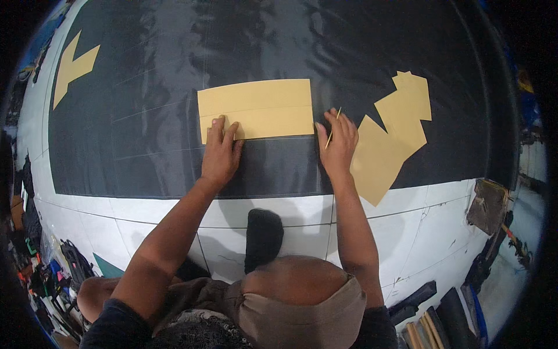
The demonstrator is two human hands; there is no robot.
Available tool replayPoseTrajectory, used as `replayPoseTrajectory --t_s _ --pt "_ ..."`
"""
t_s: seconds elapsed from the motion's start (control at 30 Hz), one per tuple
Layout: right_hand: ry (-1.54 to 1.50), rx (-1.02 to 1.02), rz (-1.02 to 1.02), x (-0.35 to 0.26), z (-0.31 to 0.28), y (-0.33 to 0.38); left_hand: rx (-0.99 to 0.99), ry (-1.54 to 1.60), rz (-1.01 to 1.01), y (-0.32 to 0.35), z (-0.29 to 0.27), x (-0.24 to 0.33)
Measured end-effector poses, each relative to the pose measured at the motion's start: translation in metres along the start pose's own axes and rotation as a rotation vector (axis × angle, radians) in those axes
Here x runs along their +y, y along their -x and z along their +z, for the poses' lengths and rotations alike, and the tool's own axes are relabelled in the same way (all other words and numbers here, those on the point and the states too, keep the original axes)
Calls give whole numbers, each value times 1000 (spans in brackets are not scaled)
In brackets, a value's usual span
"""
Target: The person places a rectangular piece of cardboard on a large black sheet laid on the floor and uses a pencil to trace its outline. They repeat this process multiple times, moving the cardboard to different positions to create several rectangular outlines.
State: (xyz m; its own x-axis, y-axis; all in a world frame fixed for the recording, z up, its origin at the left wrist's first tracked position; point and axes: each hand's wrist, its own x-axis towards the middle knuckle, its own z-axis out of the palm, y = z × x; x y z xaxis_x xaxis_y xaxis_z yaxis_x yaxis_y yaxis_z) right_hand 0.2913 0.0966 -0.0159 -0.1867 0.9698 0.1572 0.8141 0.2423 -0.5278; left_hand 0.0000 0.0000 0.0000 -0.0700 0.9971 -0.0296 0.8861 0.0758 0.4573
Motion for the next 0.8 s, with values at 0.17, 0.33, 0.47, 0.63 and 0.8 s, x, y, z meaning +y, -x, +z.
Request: replayPoseTrajectory --t_s 0.17,0.33,0.47,0.63,0.8 --pt "127 -53 -62 -9 -4 -21 36 -9 -3 -6 0 3" --pt "45 -68 -48 -2 -8 -13 53 31 7 0 8 2" --pt "5 -66 -41 2 -9 -10 24 52 -20 -1 6 10" --pt "-8 -46 -68 7 -7 -10 47 47 -8 -1 7 9" --pt "3 -61 -56 5 -6 -10 48 51 -20 1 10 6"
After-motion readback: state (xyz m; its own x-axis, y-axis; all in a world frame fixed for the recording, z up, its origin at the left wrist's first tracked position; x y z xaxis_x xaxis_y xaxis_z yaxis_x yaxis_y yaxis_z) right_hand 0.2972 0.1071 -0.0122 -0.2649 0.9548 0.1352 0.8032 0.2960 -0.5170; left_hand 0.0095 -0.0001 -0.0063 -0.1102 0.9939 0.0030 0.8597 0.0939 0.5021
